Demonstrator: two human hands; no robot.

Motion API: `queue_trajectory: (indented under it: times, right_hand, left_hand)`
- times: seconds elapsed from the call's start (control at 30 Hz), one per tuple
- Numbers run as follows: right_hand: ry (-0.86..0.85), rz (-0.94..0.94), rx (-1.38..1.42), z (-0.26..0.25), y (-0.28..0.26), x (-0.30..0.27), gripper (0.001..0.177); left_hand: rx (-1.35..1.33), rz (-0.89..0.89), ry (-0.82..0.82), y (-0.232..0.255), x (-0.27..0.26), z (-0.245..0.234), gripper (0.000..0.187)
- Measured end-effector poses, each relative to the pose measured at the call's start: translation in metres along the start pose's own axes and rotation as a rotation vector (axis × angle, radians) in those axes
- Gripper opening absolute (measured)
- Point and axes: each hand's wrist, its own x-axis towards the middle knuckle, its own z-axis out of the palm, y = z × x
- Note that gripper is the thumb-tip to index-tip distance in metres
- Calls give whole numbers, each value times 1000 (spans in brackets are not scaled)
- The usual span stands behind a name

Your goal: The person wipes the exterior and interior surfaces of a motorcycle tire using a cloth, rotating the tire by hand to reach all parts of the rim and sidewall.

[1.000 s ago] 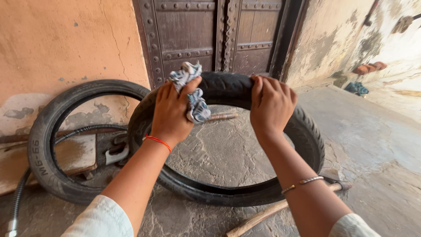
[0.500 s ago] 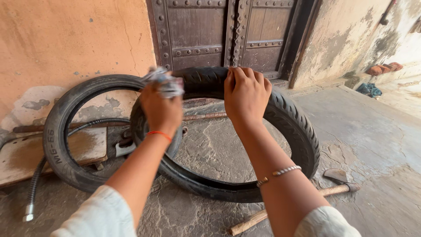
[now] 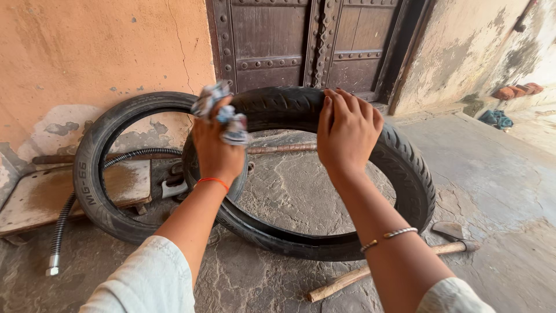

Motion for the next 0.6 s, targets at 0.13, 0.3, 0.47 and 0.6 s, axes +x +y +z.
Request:
queue_trajectory:
  times: [0.13, 0.3, 0.47, 0.6]
  right_hand:
    - [2, -17, 12, -4, 3, -3, 32]
    - [7, 10, -12, -1, -1, -4, 32]
    - [21, 39, -7, 6, -6, -2, 31]
    - [45, 33, -6, 9, -14, 0, 30]
  left_hand:
    - [97, -115, -12, -44, -24, 4, 41]
    - [327, -187, 10, -65, -32, 23, 37]
    - [-649, -1200, 309, 11, 18, 43, 89]
    - [-853, -1626, 274, 68, 57, 29, 102]
